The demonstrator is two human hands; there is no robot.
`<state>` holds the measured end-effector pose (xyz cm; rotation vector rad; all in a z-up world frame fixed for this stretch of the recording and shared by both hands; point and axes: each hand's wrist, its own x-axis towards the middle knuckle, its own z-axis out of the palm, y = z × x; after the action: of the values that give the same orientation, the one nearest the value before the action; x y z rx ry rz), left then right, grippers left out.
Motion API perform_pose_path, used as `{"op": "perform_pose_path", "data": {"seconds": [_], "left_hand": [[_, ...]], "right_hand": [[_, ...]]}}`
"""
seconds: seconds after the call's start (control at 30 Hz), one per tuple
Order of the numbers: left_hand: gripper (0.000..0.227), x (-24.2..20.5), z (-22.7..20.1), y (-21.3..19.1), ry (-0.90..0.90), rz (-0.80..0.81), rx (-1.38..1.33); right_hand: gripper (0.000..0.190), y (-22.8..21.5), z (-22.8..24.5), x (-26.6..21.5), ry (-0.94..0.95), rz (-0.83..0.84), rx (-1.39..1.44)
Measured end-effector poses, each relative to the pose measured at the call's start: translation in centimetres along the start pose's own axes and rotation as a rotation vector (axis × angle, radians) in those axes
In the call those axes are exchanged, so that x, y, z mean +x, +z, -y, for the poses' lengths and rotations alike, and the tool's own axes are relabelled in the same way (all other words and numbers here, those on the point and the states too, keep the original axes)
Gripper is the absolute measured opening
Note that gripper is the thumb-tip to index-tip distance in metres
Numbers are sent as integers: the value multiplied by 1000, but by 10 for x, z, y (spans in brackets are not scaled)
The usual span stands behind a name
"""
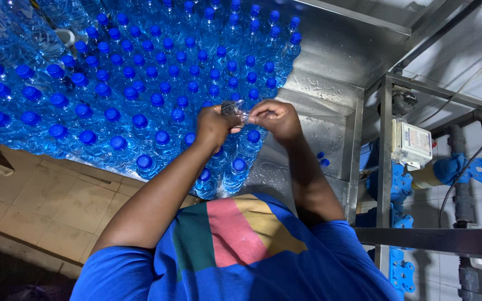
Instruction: The person applies small labels to the caps of numerous blue-capped water bottles arranged on a metal table. The person picks labels from a small stack and places them on the bottle caps one at a time.
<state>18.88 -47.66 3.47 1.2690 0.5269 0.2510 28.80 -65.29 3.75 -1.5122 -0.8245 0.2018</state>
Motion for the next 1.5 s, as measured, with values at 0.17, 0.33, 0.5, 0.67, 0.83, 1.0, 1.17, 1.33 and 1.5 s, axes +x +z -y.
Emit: {"op": "perform_pose_path", "data": {"seconds": [0.17,0.33,0.5,0.67,0.83,1.0,1.17,1.33,1.5], "left_hand": [[12,-6,-10,-10,13,-29,256],[11,-15,-17,-18,-21,-14,160],[16,-10,-16,-36,-4,-15,-72],[29,-7,-9,-42,-70,-120,-185],[25,-3,-4,-43,-49,-137,-215],[26,-2,-3,-50,-31,-190,-206],[20,-4,-7,-51,11,-304,-172],[17,-3,-8,-42,68,-323,-156],[16,-2,-10,-25,149,-278,-83]], "right_hand": [[16,-20,4,12,-20,469,-27],[25,-12,-2,24,-68,434,61],[16,-2,-3,47,-158,244,-356],[21,15,-19,61,-360,416,-859],[17,31,-31,70,-404,447,-706],[18,28,-40,63,-479,429,-569],[55,16,-42,45,-586,717,-650],[42,14,-31,55,-432,605,-329],[56,33,-13,70,6,262,241]]}}
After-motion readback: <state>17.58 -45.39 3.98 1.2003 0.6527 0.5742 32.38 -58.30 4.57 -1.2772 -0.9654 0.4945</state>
